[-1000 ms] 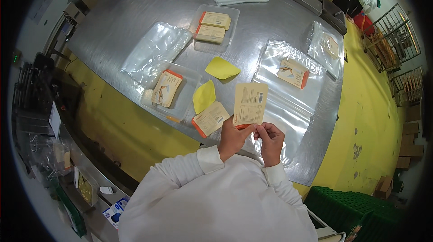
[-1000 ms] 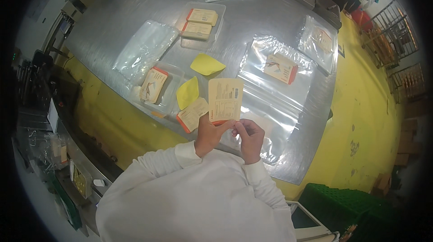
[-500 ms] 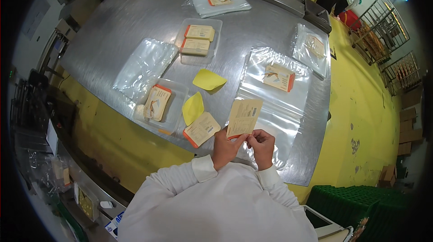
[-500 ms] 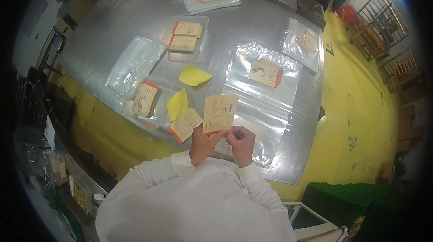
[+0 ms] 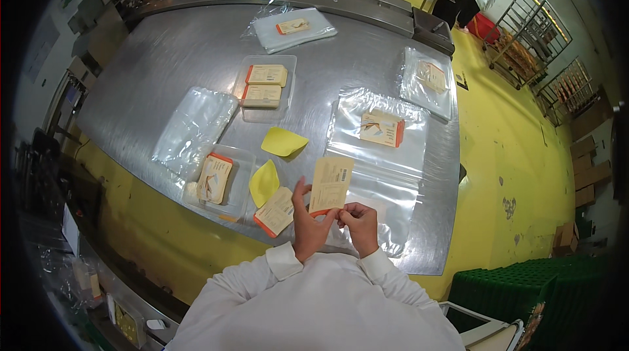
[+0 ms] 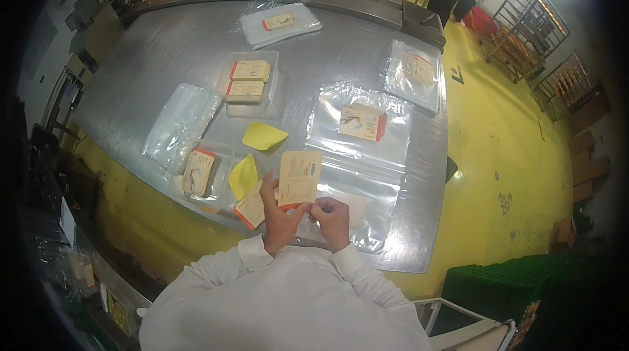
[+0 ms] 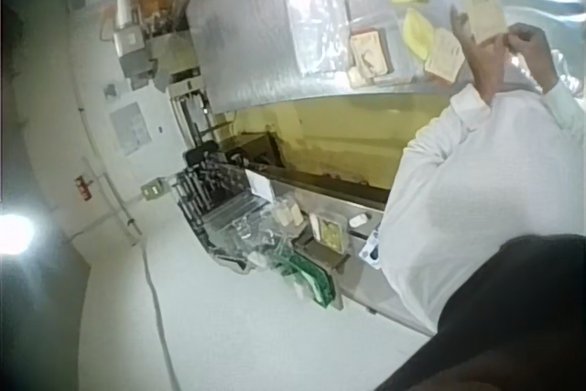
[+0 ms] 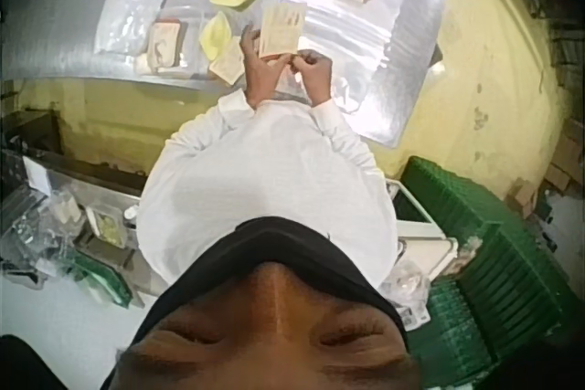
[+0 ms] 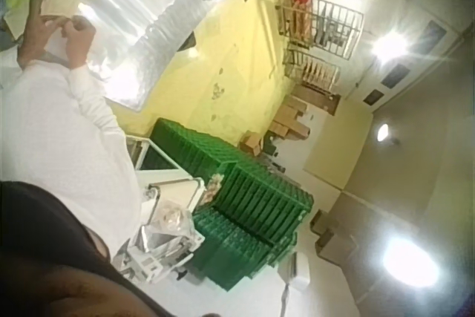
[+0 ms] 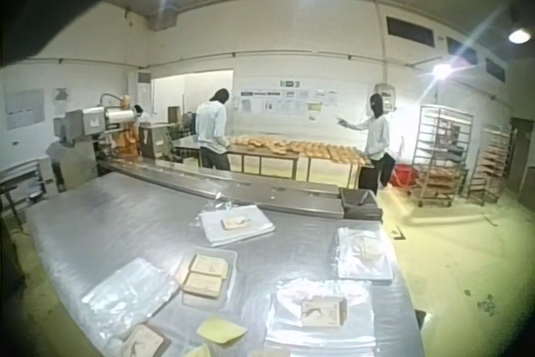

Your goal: The person prepares items for packaging by peeling backing from small yellow stickers and adhering them to the exterior of clear plastic bags containing labels.

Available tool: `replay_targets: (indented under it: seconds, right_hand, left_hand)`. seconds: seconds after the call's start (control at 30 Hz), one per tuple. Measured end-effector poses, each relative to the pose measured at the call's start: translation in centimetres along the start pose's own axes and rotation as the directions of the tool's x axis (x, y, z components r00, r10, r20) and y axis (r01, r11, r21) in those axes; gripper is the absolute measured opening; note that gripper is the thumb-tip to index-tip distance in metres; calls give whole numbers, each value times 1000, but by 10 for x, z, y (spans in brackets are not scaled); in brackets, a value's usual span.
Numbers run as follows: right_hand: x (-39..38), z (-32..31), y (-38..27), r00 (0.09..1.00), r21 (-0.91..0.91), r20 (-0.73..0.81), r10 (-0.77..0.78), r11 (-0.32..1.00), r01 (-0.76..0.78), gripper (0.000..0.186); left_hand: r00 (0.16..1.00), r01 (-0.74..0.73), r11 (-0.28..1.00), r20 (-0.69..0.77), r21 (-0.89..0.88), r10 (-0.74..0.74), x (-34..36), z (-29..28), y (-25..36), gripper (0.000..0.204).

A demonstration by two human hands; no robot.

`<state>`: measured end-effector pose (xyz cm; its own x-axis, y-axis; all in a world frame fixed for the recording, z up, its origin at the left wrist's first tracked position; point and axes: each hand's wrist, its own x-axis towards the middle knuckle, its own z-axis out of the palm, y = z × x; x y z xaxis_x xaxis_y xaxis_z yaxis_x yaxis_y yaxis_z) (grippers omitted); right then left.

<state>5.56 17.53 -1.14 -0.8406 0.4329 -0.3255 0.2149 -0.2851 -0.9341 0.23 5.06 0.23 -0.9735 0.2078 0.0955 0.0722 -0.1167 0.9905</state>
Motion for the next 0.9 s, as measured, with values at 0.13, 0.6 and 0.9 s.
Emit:
replay_targets:
  seconds: [0.13, 0.6, 0.9]
  right_hand:
    - [6, 3, -4, 996, -23, 93, -16, 1000, 18, 11]
    - [120, 55, 100, 961, -55, -259, -98, 995, 86, 19]
    - [89, 37, 5, 992, 275, 126, 33, 959, -67, 22]
  left_hand:
    - [980, -199, 906, 83, 372, 181, 13, -17, -2, 54]
    - [824, -215, 896, -420, 389, 380, 63, -130, 68, 6]
    - [901, -399, 786, 42, 473, 432, 43, -113, 95, 16]
